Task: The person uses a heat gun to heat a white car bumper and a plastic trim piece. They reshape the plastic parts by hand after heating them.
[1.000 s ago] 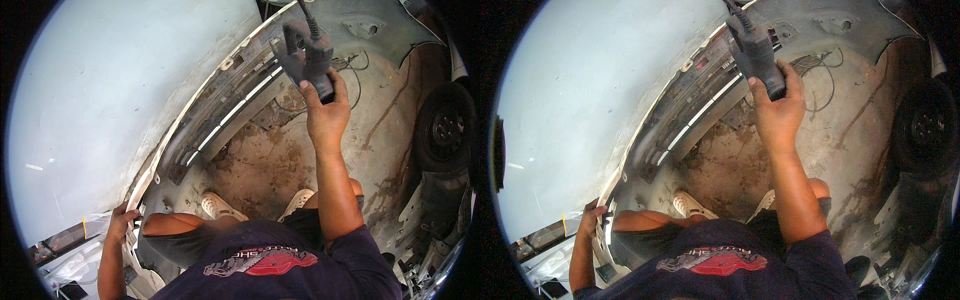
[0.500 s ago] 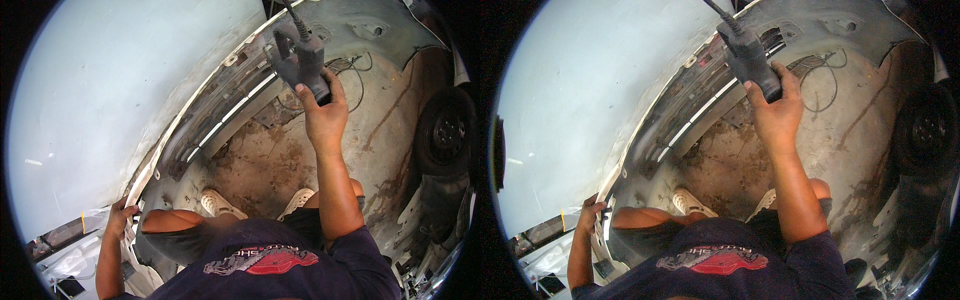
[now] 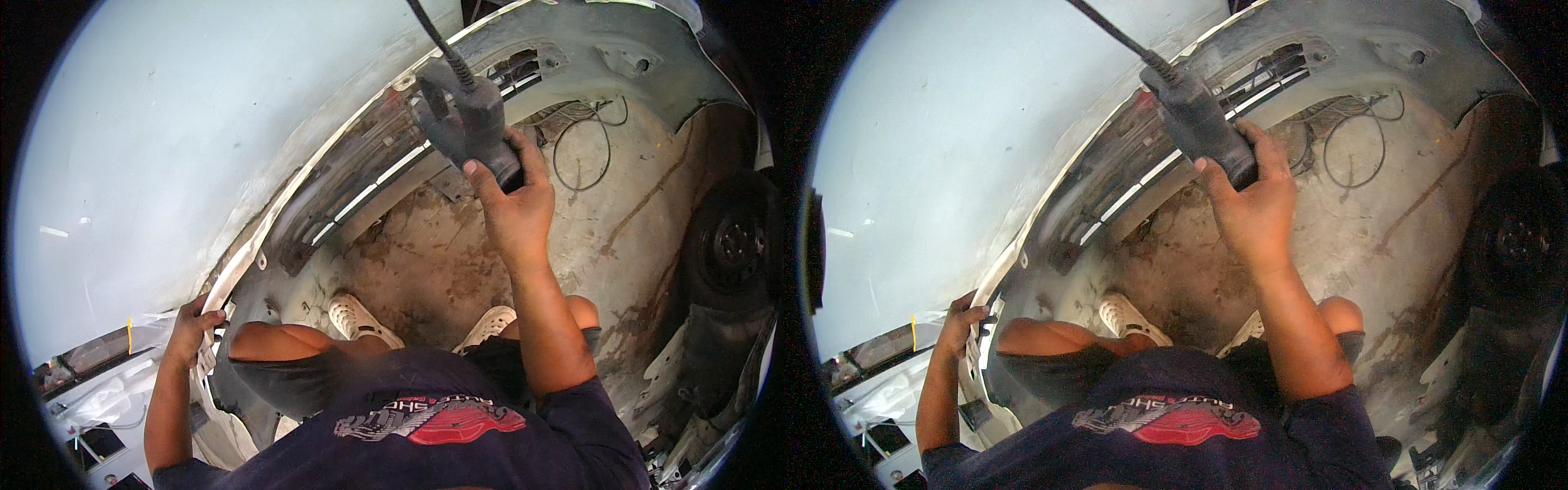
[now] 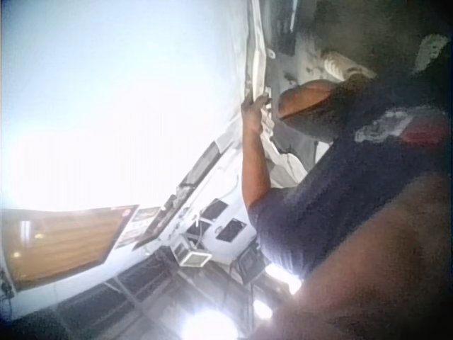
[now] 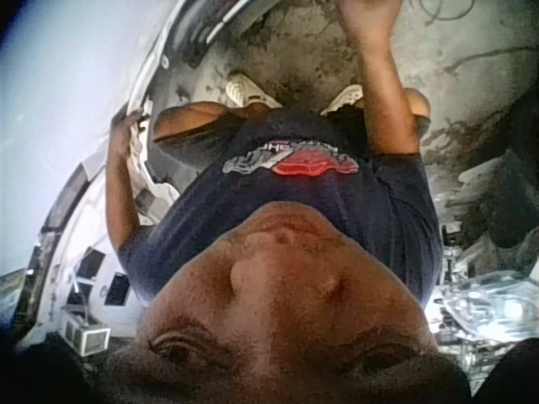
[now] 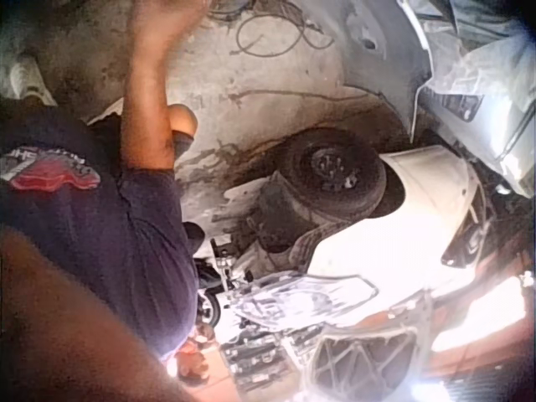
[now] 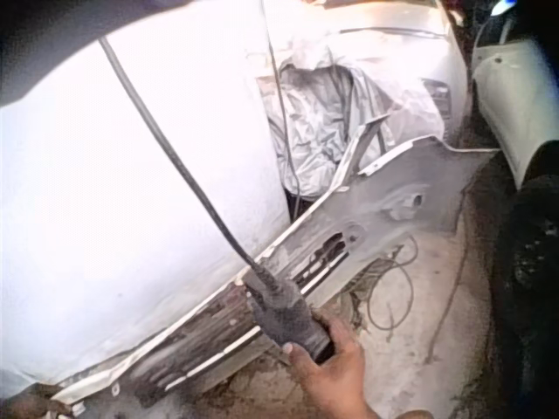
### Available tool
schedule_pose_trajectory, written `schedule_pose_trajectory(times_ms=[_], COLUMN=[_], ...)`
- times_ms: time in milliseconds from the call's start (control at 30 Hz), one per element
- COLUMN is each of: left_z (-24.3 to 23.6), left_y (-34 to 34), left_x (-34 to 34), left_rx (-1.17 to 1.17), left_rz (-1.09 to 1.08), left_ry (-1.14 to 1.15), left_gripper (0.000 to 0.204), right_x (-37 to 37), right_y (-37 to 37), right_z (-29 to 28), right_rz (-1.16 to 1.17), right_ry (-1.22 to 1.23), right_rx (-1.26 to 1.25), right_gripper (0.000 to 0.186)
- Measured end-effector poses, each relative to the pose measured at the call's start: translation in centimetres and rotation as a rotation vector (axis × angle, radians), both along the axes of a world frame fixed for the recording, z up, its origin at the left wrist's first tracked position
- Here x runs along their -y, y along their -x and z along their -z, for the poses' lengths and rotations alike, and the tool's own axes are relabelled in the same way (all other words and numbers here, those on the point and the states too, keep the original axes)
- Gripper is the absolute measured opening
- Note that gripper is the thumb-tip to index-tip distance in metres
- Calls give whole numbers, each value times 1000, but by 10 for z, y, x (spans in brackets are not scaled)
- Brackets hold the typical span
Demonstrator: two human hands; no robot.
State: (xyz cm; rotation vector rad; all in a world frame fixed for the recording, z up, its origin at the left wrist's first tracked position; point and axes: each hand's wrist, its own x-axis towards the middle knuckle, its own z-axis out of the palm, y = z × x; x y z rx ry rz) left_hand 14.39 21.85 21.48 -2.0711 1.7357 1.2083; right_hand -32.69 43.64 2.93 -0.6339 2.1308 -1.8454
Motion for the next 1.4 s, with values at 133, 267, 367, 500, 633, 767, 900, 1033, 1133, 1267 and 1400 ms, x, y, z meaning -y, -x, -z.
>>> schedule_pose_trajectory(times_ms=[133,267,367,500,633,767,900,1033,1133,1267,1400], left_z=[-1,-1,0,-1,-1,2,0,3,3,-3,7], left_y=[3,7,3,2,4,0,5,-2,-9,-2,-10], left_x=[-1,-2,-2,2,2,3,0,2,2,1,25], left_rx=[-2,26,27,-2,2,10,16,-21,-44,-6,-94], left_rz=[11,8,0,0,-7,-23,-25,-8,0,-12,74], left_ry=[1,27,14,-17,-8,9,16,-7,-19,-9,-15], left_gripper=[67,70,71,67,68,67,66,66,65,64,60], right_x=[5,5,7,8,9,8,5,4,5,9,15], right_y=[-13,-27,-38,-49,-63,-77,-88,-97,-101,-100,-80], right_z=[7,-1,-4,-10,-10,-6,-11,-13,-10,-13,-6], right_rz=[-76,-126,-180,-230,-294,-371,-437,-500,-510,-482,-384], right_ry=[84,16,-3,-9,14,5,7,11,29,15,61], right_rx=[13,31,-31,-28,41,8,34,81,63,85,-3], right_gripper=[58,59,59,60,60,62,64,65,66,67,65])
